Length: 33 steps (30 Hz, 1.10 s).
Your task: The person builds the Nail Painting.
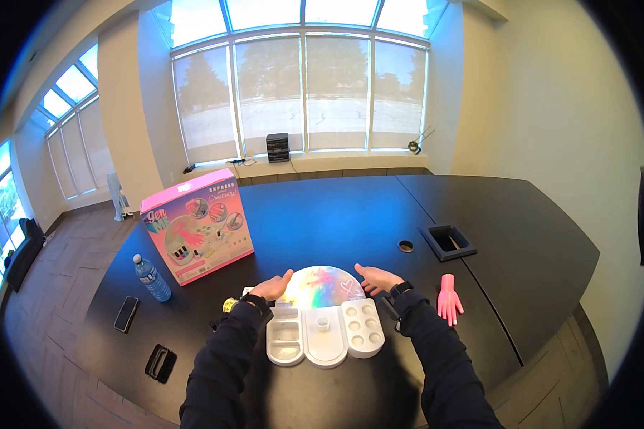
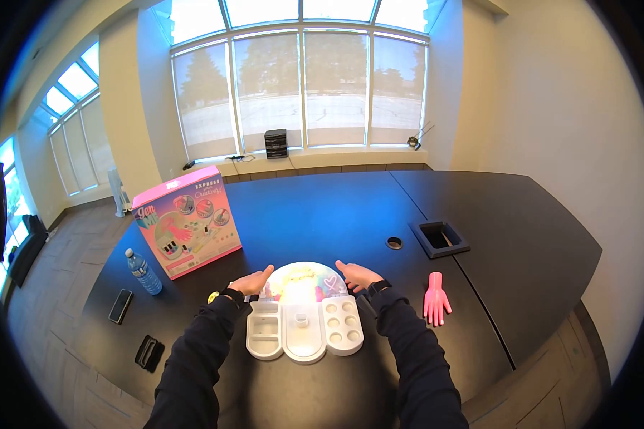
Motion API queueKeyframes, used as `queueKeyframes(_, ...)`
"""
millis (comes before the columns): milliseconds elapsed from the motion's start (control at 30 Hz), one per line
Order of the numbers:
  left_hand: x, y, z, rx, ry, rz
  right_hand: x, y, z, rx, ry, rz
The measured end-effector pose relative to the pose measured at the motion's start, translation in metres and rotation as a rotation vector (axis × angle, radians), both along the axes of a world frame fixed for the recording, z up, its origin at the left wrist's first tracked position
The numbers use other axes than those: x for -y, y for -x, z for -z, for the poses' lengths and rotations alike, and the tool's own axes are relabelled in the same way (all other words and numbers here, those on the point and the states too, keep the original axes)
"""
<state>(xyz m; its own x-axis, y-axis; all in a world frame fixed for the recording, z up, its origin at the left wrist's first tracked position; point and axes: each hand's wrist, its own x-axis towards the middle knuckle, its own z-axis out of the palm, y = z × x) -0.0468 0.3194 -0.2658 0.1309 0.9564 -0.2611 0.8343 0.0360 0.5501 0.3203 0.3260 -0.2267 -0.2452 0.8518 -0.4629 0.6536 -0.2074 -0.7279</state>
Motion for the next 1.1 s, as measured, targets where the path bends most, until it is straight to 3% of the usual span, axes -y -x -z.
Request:
queueKeyframes(200, 0.004, -0.001, 0.004, 0.006, -0.072, -0.05, -0.004, 0.0, 0.006, -0.026, -0.004, -0.009)
queueKeyframes(400, -0.009, 0.005, 0.012, 0.049, 0.002, -0.012, -0.005, 0.0, 0.008, -0.061, -0.01, 0.026)
queueKeyframes(700, 0.006, 0.006, -0.013, 0.191, 0.034, -0.046, 0.001, 0.003, -0.006, -0.118, -0.058, 0.017)
queueKeyframes(933, 0.003, 0.021, -0.011, 0.374, -0.191, -0.126, 0.006, 0.003, -0.021, -0.261, -0.181, 0.107)
queueKeyframes(1100, 0.024, 0.026, -0.024, 0.437, -0.211, -0.118, 0.018, 0.0, -0.025, -0.372, -0.256, 0.146)
